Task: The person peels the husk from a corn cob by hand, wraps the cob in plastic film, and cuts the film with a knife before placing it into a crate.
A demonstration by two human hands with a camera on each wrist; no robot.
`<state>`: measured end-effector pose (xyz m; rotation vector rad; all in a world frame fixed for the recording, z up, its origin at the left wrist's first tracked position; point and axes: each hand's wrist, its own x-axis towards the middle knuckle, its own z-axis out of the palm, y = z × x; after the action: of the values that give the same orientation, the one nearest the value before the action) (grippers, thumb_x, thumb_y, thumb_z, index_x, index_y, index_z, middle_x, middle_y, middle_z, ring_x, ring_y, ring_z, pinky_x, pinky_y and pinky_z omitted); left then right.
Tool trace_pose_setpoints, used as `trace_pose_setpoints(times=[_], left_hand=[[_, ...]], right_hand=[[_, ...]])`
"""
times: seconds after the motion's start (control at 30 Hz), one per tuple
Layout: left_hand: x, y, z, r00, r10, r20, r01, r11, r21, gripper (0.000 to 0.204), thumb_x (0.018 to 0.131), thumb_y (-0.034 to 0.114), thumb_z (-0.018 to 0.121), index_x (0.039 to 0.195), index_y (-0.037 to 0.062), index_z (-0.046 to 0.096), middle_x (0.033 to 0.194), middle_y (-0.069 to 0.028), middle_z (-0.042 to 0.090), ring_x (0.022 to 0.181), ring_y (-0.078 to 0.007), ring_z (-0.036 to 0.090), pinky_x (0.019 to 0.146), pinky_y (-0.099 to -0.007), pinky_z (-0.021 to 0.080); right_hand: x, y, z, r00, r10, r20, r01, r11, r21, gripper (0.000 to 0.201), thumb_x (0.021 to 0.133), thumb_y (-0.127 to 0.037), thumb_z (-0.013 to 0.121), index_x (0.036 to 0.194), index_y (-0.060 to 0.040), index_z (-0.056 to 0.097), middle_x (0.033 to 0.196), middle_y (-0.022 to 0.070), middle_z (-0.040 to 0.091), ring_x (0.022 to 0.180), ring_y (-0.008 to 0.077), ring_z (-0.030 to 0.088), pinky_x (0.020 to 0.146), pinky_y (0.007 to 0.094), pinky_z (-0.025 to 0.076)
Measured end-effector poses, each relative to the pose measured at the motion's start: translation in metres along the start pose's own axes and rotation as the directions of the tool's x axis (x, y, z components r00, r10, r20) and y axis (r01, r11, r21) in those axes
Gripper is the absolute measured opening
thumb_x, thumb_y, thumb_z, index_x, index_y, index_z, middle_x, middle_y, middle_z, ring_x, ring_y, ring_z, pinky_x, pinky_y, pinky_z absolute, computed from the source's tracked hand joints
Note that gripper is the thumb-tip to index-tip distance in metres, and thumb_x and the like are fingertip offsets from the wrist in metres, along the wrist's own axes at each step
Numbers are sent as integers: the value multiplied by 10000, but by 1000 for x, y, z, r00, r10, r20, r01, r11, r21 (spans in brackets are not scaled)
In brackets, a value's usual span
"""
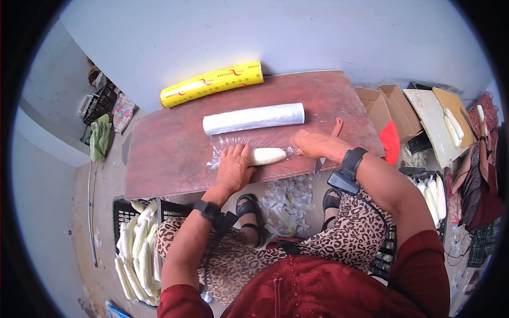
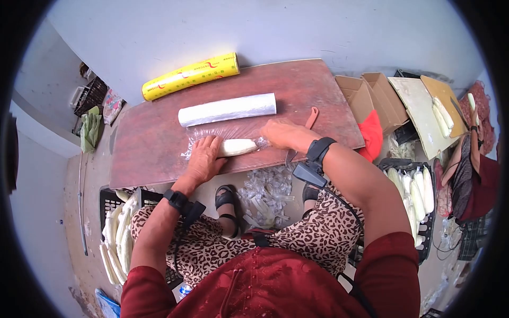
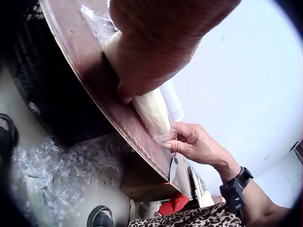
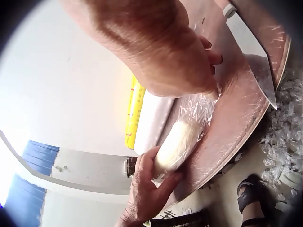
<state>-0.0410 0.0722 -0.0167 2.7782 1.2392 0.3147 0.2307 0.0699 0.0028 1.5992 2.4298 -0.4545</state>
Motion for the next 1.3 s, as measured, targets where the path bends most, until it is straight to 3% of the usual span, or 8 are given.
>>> trace_pose_setpoints(times=[0.17, 0.27, 0.37, 0.47, 0.97, 1.07, 1.17, 1.3], left_hand=[[2, -1, 0, 1000, 13, -15, -13, 1000, 10, 584, 733, 228, 743, 1226, 17, 512, 1141, -131, 545, 1102, -304, 495, 983, -424, 362], [3, 0, -1, 1000, -17, 25, 18, 999, -27, 606, 717, 191, 751, 1243, 23, 502, 1182, -151, 537, 1141, -331, 484, 993, -434, 366], [3, -2, 0, 1000, -16, 21, 17, 999, -33, 600, 721, 182, 746, 1245, 23, 503, 1184, -151, 536, 1140, -332, 484, 996, -436, 364], [2, -1, 3, 1000, 11, -27, -11, 1000, -16, 573, 737, 205, 736, 1236, 26, 518, 1154, -140, 534, 1111, -321, 480, 997, -437, 351], [-5, -1, 0, 996, -40, -76, 35, 997, -74, 615, 741, 169, 735, 1269, 4, 466, 1183, -170, 522, 1145, -359, 467, 984, -451, 367], [-6, -2, -1, 998, -13, -69, 8, 998, -64, 526, 735, 180, 729, 1182, 17, 504, 1137, -150, 547, 1097, -343, 488, 955, -446, 366], [-7, -1, -3, 999, -50, -8, 49, 996, -68, 644, 745, 191, 736, 1299, 20, 457, 1223, -178, 513, 1185, -350, 455, 1010, -441, 352], [-12, -4, 1, 995, -68, -74, 67, 998, -19, 670, 746, 204, 736, 1323, 28, 444, 1250, -188, 496, 1202, -347, 444, 1023, -443, 338]], right_hand=[[-36, 25, -23, 977, 143, -157, -119, 981, 155, 202, 780, -79, 663, 962, -38, 583, 1023, 131, 595, 1009, 339, 565, 797, 478, 441], [-39, 54, -7, 978, 120, -169, -92, 982, 162, 197, 765, -33, 628, 955, -49, 577, 1072, 118, 550, 1085, 322, 495, 860, 465, 397], [-46, 64, 3, 992, 100, -81, -102, 995, -18, 224, 764, -5, 600, 978, -64, 575, 1054, 117, 550, 1089, 333, 484, 886, 453, 378], [-57, 62, 3, 987, 118, -110, -129, 986, -108, 227, 809, -29, 576, 1030, -70, 605, 1132, 136, 554, 1130, 325, 490, 904, 484, 400], [-69, 79, 24, 977, 40, -210, -70, 988, -140, 203, 866, -30, 491, 1063, -62, 524, 1135, 127, 526, 1142, 330, 471, 906, 492, 395], [-70, 74, 25, 975, 47, -219, -82, 985, -152, 186, 856, -23, 494, 1035, -66, 525, 1114, 127, 525, 1136, 318, 468, 900, 499, 383], [-74, 76, 21, 978, 66, -199, -88, 991, -102, 184, 838, -6, 497, 1006, -76, 520, 1100, 120, 521, 1139, 291, 466, 886, 501, 373], [-78, 95, 16, 948, 147, -282, -132, 989, 71, 198, 820, 0, 502, 1002, -76, 490, 1050, 150, 541, 1079, 336, 499, 854, 492, 386]])
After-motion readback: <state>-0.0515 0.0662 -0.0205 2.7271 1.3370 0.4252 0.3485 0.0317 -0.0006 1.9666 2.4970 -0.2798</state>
